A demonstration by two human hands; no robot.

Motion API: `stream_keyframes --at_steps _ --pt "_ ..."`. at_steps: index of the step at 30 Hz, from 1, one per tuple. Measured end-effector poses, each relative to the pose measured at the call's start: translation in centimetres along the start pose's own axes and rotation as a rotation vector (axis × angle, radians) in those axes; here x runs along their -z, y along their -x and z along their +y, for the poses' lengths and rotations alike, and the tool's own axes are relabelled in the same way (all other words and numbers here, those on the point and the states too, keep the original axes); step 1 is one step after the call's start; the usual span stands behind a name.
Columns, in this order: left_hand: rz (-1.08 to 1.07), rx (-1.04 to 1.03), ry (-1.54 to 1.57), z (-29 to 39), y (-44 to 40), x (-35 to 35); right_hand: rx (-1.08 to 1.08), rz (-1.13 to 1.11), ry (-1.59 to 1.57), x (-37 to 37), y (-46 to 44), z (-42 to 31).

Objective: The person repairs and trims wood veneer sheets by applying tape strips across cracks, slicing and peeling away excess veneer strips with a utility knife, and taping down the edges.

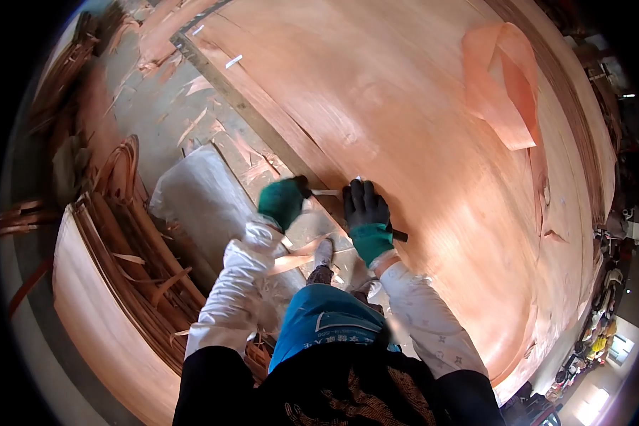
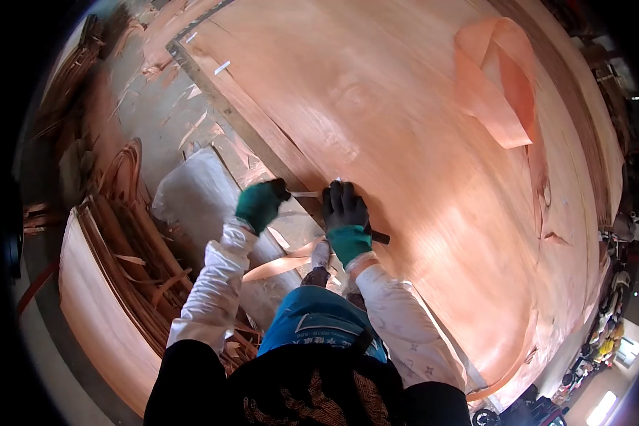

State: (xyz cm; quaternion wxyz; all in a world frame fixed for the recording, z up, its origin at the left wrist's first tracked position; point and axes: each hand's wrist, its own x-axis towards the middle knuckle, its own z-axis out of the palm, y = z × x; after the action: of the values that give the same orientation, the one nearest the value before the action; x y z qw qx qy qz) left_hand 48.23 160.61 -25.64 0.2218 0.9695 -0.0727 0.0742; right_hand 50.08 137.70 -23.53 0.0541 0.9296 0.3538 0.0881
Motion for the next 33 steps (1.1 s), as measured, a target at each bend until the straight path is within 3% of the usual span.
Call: stream_keyframes --at_steps 2,4,7,10,11,14,16,17,20,21,23,25,26,27,28,30,32,33 --pt "-0.326 0.524 0.410 -1.1 -3.4 4.0 -0.007 0.017 0.004 0.1 -0.3 0.0" --pt "-0.117 0.724 1.175 -2.2 -5.7 3.7 -0.019 -0.004 0.012 0.6 -0.6 -0.1" --pt "-0.072 0.723 1.185 -3.3 -6.9 2.6 0.012 -0.014 0.040 1.2 -1.3 0.1" --pt "-0.133 0.759 1.255 -4.0 -6.9 1.8 -0.081 -0.231 -0.185 3.0 -3.3 1.0" --pt "-0.158 0.754 1.273 -3.8 -6.7 2.2 -0.072 -0.020 -0.173 3.0 -4.5 1.1" --pt "-0.151 0.720 1.410 -4.6 -6.2 1.1 0.023 0.147 -0.224 3.2 -8.9 -0.3" --pt "-0.129 0.701 1.448 -4.8 -6.2 0.8 0.063 0.186 -0.072 -0.1 -11.5 -1.8" --pt "-0.163 0.750 1.249 -4.4 -6.6 1.3 0.080 0.211 0.005 -1.1 -12.8 -2.3" --pt "-0.102 0.698 1.203 -3.0 -6.0 2.2 0.164 -0.084 0.101 -2.7 -13.5 -2.9" --pt "-0.120 0.696 1.059 -2.7 -5.6 2.2 0.127 -0.156 0.012 -3.2 -13.5 -3.3" --pt "-0.229 0.740 0.701 -2.5 -4.9 2.9 0.139 -0.067 0.012 -4.8 -13.5 -3.3" --pt "-0.007 0.213 -0.091 -8.3 -2.9 1.4 0.158 -0.043 0.059 -4.7 -13.6 -3.6" --pt "0.166 0.213 -0.111 -12.6 -1.9 0.7 0.151 -0.092 0.062 -3.8 -14.0 -4.1" --pt "0.072 0.355 0.070 -14.9 -2.2 2.1 0.095 -0.174 0.087 -3.4 -13.6 -3.5" --pt "-0.047 0.565 0.377 -16.4 -1.7 5.0 0.141 -0.086 0.452 -7.4 -12.8 -4.0" --pt "-0.204 0.801 0.810 -19.0 -0.1 7.8 0.012 -0.062 0.073 -5.6 -10.8 -3.9" --pt "-0.129 0.761 0.700 -12.4 -0.1 10.4 -0.016 0.041 -0.167 -2.9 -9.2 -4.7" --pt "-0.403 0.762 0.563 -14.7 1.5 8.9 -0.031 0.102 -0.247 -1.1 -6.9 -4.4"
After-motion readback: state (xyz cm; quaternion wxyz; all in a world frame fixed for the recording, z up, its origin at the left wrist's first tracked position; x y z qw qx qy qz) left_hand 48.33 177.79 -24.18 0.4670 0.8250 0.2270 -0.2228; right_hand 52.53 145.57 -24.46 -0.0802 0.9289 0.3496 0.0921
